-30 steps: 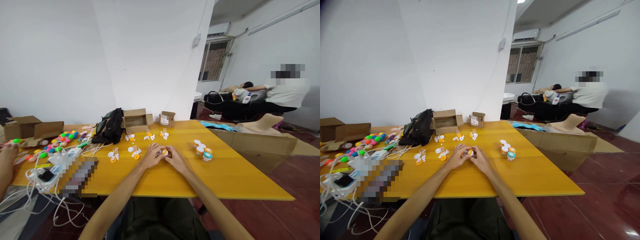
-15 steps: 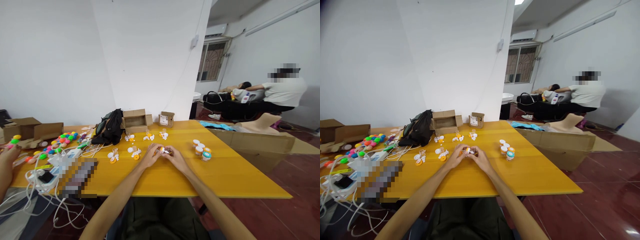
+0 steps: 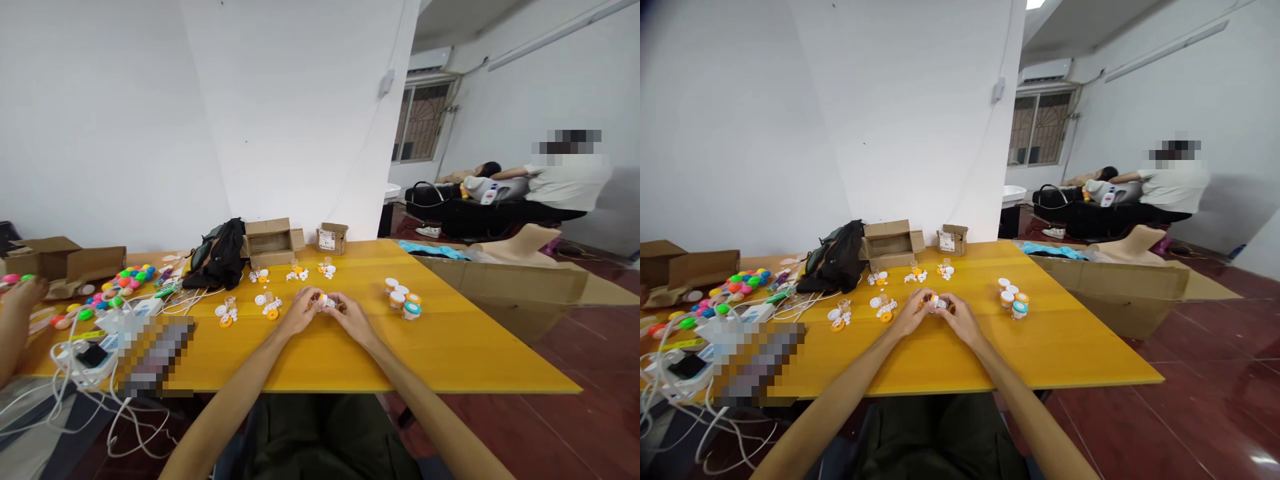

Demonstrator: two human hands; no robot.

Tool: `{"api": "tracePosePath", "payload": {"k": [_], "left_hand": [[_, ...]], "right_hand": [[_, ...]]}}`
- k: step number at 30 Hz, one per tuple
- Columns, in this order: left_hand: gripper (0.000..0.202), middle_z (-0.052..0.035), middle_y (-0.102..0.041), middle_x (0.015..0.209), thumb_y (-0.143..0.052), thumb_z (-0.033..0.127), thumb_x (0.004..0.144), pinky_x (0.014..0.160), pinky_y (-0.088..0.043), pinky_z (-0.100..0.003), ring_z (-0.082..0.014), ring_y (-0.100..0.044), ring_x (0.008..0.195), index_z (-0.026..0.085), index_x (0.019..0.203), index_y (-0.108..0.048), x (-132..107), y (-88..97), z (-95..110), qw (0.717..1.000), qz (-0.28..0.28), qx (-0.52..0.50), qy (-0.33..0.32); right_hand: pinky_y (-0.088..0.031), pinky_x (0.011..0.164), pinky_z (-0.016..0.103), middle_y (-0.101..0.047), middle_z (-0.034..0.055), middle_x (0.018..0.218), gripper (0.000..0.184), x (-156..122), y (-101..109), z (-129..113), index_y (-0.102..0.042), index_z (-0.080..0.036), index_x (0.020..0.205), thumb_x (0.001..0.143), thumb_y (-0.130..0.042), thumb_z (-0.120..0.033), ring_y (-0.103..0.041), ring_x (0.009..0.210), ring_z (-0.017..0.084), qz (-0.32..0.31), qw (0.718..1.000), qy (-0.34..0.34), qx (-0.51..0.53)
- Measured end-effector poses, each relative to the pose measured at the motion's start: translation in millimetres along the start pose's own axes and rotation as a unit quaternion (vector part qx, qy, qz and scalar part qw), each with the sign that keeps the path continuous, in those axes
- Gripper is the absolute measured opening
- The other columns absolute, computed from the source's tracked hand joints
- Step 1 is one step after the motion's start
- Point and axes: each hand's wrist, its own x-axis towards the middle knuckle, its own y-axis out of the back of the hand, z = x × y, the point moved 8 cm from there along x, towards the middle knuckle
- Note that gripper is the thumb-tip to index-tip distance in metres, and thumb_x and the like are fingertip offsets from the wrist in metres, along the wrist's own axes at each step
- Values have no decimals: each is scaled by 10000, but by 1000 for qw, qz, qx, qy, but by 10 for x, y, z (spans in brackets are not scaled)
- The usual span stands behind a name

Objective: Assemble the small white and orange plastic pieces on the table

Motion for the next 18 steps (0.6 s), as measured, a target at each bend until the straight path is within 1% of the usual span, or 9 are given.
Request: {"api": "tracePosePath", "payload": {"k": [5,9,18], "left_hand": [[297,-44,-651,995,-470,458,941,940,-434,-348,-211,-562,951,227,1018,-640,7,2,-23,1000,4,-6,7],[306,-36,-654,981,-461,468,942,939,-433,-337,-202,-565,947,225,989,-641,11,-5,-37,1000,1,-5,21],[337,-37,-652,946,-439,494,941,904,-449,-328,-197,-570,909,219,957,-634,5,1,-11,1000,1,-16,22]], "right_hand": [[-530,727,341,-742,37,937,215,-2,-1,-24,-667,-230,929,754,-604,-337,-664,817,215,2,1000,3,-1],[-527,722,336,-741,25,917,216,-6,-1,-18,-670,-236,933,751,-602,-330,-657,789,207,8,1000,1,-9],[-522,735,335,-737,32,929,231,-10,-6,-37,-677,-231,945,766,-604,-356,-654,810,207,-2,1000,2,-8]]}}
